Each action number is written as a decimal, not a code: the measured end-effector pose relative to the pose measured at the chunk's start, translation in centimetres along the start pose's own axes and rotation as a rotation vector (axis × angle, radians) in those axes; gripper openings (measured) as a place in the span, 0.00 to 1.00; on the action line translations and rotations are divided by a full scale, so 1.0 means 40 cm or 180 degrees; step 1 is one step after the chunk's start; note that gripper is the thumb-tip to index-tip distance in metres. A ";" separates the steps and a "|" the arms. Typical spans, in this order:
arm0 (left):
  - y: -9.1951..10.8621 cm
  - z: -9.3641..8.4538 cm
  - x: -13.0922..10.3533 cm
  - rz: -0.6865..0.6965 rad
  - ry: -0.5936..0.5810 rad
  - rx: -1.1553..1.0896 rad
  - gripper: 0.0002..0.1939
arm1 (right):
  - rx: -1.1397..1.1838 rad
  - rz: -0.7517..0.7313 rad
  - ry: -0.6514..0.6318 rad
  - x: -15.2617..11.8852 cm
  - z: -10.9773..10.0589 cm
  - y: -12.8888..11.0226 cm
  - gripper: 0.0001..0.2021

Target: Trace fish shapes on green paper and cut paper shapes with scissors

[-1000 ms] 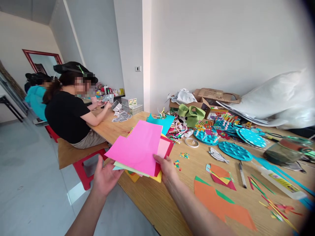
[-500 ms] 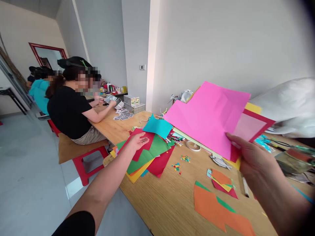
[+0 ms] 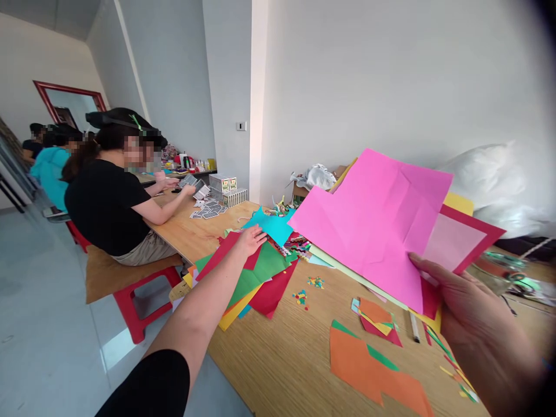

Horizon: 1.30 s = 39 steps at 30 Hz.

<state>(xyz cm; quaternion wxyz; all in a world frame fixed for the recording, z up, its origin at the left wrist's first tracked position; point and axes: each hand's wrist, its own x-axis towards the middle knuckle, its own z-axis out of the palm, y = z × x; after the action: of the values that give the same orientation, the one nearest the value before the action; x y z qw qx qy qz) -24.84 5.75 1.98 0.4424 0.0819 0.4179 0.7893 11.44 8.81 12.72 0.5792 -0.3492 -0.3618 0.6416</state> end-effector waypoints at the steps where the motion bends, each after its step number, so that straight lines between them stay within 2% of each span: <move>1: 0.018 0.008 -0.005 0.0060 -0.0067 -0.0013 0.18 | -0.0008 -0.0033 0.0009 0.000 -0.002 -0.001 0.18; 3: 0.064 0.016 -0.024 0.0187 -0.0189 -0.0031 0.18 | -0.0005 -0.0054 0.0001 -0.002 -0.007 -0.002 0.18; 5: 0.113 0.005 -0.063 0.0276 -0.0268 -0.0014 0.13 | -0.0002 -0.0020 -0.0052 -0.007 -0.012 -0.001 0.19; 7: 0.154 -0.030 -0.122 0.0334 -0.0303 0.0038 0.12 | -0.0044 0.0075 -0.0086 -0.014 -0.019 0.004 0.18; 9: 0.177 -0.088 -0.196 0.0377 -0.0221 0.0113 0.11 | -0.0112 0.0202 -0.0082 -0.022 -0.026 0.013 0.17; 11: 0.180 -0.160 -0.274 0.0365 -0.0051 0.0214 0.10 | -0.0137 0.0291 -0.0071 -0.028 -0.030 0.026 0.17; 14: 0.158 -0.261 -0.371 0.0249 0.0267 0.0385 0.10 | -0.0111 0.0423 -0.0155 -0.036 -0.024 0.050 0.17; 16: 0.135 -0.305 -0.413 0.0143 0.0434 0.0466 0.09 | -0.0082 0.0495 -0.0187 -0.043 -0.011 0.063 0.17; 18: 0.114 -0.327 -0.434 0.0061 0.0531 0.0499 0.07 | -0.0063 0.0576 -0.0164 -0.053 0.008 0.070 0.16; 24: 0.082 -0.312 -0.430 0.0278 0.0572 0.0385 0.06 | -0.0022 0.0582 -0.0215 -0.088 0.046 0.066 0.14; 28: 0.065 -0.302 -0.406 0.0476 0.0636 0.0343 0.01 | -0.0112 0.0567 -0.0240 -0.094 0.033 0.065 0.14; 31: 0.050 -0.300 -0.379 0.0559 0.0733 0.0380 0.04 | -0.0124 0.0594 -0.0220 -0.092 0.016 0.067 0.16; 36: 0.035 -0.280 -0.333 0.0297 0.0668 0.0577 0.10 | -0.0084 0.0619 -0.0219 -0.089 0.004 0.067 0.18; 39: 0.044 -0.255 -0.311 0.0212 0.0604 0.0642 0.07 | -0.0048 0.0508 -0.0235 -0.097 0.003 0.063 0.18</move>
<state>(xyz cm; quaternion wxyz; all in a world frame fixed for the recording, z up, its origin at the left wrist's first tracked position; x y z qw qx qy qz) -23.63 -10.24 -0.24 0.3640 0.0647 0.5322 0.7617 10.41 4.79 10.71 0.5099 -0.3573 -0.3588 0.6954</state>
